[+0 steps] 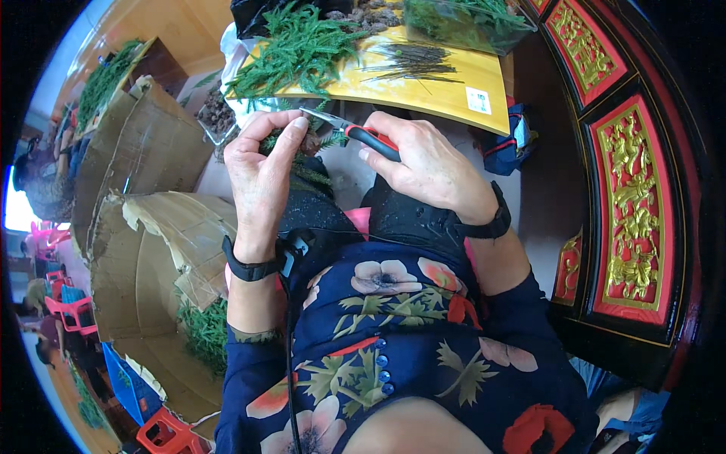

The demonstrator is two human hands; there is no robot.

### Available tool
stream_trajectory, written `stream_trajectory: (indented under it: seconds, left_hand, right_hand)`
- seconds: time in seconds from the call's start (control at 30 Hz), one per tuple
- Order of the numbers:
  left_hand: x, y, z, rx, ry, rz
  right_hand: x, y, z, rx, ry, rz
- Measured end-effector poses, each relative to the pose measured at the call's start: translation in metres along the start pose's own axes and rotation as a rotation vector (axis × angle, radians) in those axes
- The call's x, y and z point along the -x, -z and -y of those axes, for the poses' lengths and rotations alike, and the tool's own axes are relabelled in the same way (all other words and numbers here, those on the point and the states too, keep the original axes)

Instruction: Trimming and assembling green decorative foliage using clippers and small wires.

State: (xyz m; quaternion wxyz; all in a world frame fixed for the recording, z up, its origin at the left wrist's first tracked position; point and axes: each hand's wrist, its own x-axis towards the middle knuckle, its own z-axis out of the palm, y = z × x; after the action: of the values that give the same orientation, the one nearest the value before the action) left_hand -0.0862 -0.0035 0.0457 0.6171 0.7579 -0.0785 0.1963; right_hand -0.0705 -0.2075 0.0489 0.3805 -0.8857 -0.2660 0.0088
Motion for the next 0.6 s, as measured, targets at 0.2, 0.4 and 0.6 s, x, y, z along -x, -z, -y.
stream_trajectory:
  seconds: [0.2, 0.4, 0.6]
  left_hand:
    - [-0.004, 0.004, 0.006, 0.158, 0.128, 0.008]
    - [-0.013, 0.011, 0.023, 0.387, 0.26, 0.029]
    - [-0.013, 0.019, 0.019, 0.29, 0.226, 0.041]
  right_hand:
    - [-0.009, 0.002, 0.002, 0.053, -0.002, 0.013]
    - [-0.019, -0.004, 0.001, 0.128, -0.009, 0.005]
    - [-0.023, -0.002, 0.008, 0.209, 0.056, 0.044]
